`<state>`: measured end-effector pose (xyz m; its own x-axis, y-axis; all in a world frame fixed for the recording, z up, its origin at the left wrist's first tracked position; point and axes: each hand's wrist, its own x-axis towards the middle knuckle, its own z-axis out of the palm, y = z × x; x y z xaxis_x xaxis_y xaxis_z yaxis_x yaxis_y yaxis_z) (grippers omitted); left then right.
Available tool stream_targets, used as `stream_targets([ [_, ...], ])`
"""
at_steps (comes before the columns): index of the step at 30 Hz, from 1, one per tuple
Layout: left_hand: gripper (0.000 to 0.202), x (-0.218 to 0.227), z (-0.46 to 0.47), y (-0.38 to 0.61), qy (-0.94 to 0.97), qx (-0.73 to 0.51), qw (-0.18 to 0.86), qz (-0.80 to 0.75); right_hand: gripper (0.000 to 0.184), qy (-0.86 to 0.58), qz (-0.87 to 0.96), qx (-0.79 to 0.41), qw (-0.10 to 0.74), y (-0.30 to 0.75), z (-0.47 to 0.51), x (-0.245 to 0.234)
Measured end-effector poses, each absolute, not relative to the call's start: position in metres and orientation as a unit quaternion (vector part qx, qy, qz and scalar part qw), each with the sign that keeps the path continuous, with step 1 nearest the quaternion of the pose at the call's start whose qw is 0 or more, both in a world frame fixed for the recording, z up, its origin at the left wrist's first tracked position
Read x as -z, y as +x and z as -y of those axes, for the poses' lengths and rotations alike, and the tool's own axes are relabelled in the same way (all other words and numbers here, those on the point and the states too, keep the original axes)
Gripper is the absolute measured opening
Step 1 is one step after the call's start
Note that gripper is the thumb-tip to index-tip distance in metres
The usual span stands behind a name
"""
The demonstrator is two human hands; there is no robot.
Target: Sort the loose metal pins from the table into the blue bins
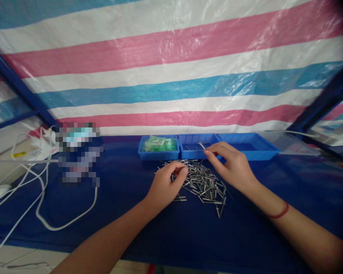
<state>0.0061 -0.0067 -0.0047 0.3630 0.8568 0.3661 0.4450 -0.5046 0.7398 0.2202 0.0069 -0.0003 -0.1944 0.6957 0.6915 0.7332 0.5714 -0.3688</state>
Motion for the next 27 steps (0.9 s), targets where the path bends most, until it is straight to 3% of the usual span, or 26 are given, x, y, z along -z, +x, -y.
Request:
stream_targets([
  [5, 0.018, 0.007, 0.005, 0.005, 0.796, -0.373, 0.259, -0.399, 0.026, -0.529, 0.755, 0.119, 0.367, 0.25, -0.033, 0.01],
  [9, 0.015, 0.007, 0.003, 0.003, 0.842, -0.318, 0.216, -0.377, 0.026, -0.544, 0.75, 0.131, 0.352, 0.253, -0.035, 0.012],
  [13, 0.021, 0.009, 0.005, 0.003, 0.893, -0.253, 0.151, -0.341, 0.021, -0.486, 0.794, 0.053, 0.361, 0.24, -0.021, 0.003],
  [18, 0.025, 0.012, 0.007, 0.004, 0.909, -0.213, 0.101, -0.344, 0.017, -0.354, 0.895, -0.134, 0.236, 0.223, -0.002, -0.004],
  [27, 0.022, 0.014, 0.006, 0.005, 0.91, -0.196, 0.1, -0.353, 0.011, -0.373, 0.904, -0.11, 0.179, 0.209, 0.007, -0.003],
])
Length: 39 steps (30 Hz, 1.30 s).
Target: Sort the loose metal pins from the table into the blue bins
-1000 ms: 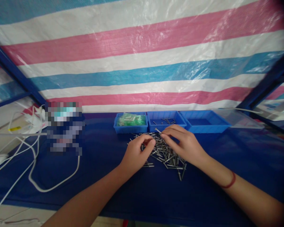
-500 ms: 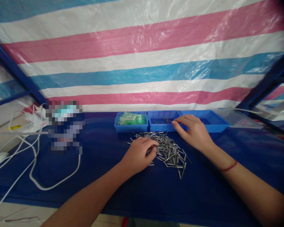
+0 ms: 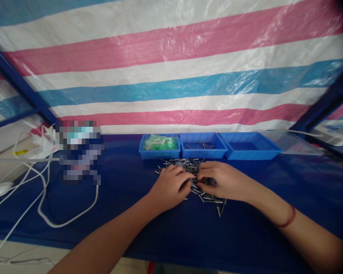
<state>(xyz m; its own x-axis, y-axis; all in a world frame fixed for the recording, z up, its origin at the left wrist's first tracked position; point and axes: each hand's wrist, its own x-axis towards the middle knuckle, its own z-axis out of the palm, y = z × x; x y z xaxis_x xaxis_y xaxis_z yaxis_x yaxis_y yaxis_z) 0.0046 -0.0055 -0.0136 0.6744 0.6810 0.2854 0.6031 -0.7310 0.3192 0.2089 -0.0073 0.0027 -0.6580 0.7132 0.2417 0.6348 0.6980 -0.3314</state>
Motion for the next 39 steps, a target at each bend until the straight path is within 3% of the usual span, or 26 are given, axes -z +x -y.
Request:
stream_targets([
  [21, 0.021, 0.015, 0.005, 0.005, 0.902, -0.204, 0.116, -0.362, 0.008, -0.399, 0.896, -0.093, 0.17, 0.2, 0.007, 0.01],
  [39, 0.017, 0.014, 0.004, 0.002, 0.91, -0.177, 0.095, -0.363, 0.013, -0.412, 0.899, -0.097, 0.118, 0.214, 0.016, -0.011],
])
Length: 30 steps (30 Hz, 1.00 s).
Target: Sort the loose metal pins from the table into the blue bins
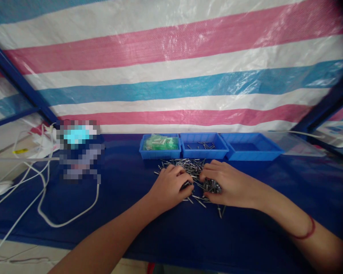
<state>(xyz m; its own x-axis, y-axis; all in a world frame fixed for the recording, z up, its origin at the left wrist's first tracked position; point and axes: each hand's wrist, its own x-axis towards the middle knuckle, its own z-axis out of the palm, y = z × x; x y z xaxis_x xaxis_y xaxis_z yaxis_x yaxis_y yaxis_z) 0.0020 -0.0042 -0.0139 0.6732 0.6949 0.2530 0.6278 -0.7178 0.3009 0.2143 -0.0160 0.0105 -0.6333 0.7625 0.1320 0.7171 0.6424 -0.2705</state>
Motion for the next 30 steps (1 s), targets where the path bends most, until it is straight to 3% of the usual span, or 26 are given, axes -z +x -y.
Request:
stream_targets([
  [4, 0.014, 0.013, 0.004, 0.003, 0.91, -0.174, 0.091, -0.365, 0.006, -0.407, 0.902, -0.098, 0.107, 0.21, 0.015, -0.007],
  [18, 0.019, 0.015, 0.003, 0.003, 0.906, -0.192, 0.107, -0.36, 0.008, -0.397, 0.894, -0.119, 0.172, 0.201, 0.017, -0.002],
  [24, 0.014, 0.014, -0.001, 0.004, 0.87, -0.27, 0.177, -0.373, 0.01, -0.432, 0.839, -0.18, 0.276, 0.198, 0.017, -0.004],
  [30, 0.015, 0.006, 0.003, 0.007, 0.778, -0.37, 0.311, -0.402, 0.02, -0.474, 0.709, -0.336, 0.399, 0.192, 0.017, 0.001],
])
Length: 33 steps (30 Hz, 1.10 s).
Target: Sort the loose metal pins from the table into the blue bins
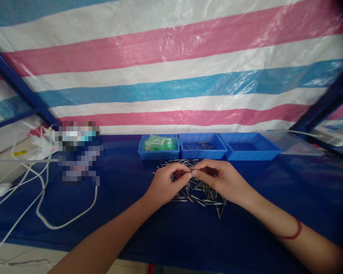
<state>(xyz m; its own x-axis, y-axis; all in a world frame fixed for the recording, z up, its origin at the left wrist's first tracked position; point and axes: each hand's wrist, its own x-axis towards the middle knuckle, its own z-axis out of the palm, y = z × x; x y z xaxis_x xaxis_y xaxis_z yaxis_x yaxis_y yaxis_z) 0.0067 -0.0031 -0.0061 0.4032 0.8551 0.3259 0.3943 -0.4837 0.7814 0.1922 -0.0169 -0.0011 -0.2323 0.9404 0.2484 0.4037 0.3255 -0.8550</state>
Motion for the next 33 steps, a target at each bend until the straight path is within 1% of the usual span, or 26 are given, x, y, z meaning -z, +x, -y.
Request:
stream_targets([
  [3, 0.017, 0.005, 0.005, 0.007, 0.755, -0.41, 0.32, -0.399, 0.025, -0.454, 0.651, -0.42, 0.44, 0.189, 0.017, 0.002],
  [5, 0.018, 0.005, 0.006, 0.007, 0.745, -0.423, 0.32, -0.404, 0.026, -0.446, 0.624, -0.457, 0.45, 0.187, 0.018, 0.0],
  [9, 0.018, 0.006, 0.005, 0.007, 0.728, -0.439, 0.326, -0.413, 0.027, -0.438, 0.603, -0.512, 0.428, 0.182, 0.021, -0.005],
  [13, 0.018, 0.008, 0.004, 0.007, 0.729, -0.446, 0.312, -0.414, 0.029, -0.429, 0.62, -0.517, 0.405, 0.18, 0.022, -0.006],
  [18, 0.016, 0.008, 0.004, 0.005, 0.747, -0.443, 0.29, -0.401, 0.029, -0.43, 0.611, -0.49, 0.448, 0.181, 0.022, -0.002],
  [21, 0.016, 0.007, 0.004, 0.005, 0.749, -0.439, 0.289, -0.403, 0.027, -0.429, 0.616, -0.458, 0.476, 0.181, 0.022, -0.002],
  [25, 0.018, 0.006, 0.005, 0.007, 0.748, -0.422, 0.314, -0.404, 0.027, -0.448, 0.673, -0.349, 0.473, 0.183, 0.026, -0.005],
  [29, 0.021, 0.008, 0.005, 0.007, 0.749, -0.404, 0.331, -0.407, 0.015, -0.433, 0.739, -0.232, 0.461, 0.186, 0.03, -0.009],
  [33, 0.027, 0.008, 0.005, 0.006, 0.766, -0.381, 0.341, -0.39, 0.008, -0.398, 0.792, -0.155, 0.436, 0.188, 0.029, -0.012],
])
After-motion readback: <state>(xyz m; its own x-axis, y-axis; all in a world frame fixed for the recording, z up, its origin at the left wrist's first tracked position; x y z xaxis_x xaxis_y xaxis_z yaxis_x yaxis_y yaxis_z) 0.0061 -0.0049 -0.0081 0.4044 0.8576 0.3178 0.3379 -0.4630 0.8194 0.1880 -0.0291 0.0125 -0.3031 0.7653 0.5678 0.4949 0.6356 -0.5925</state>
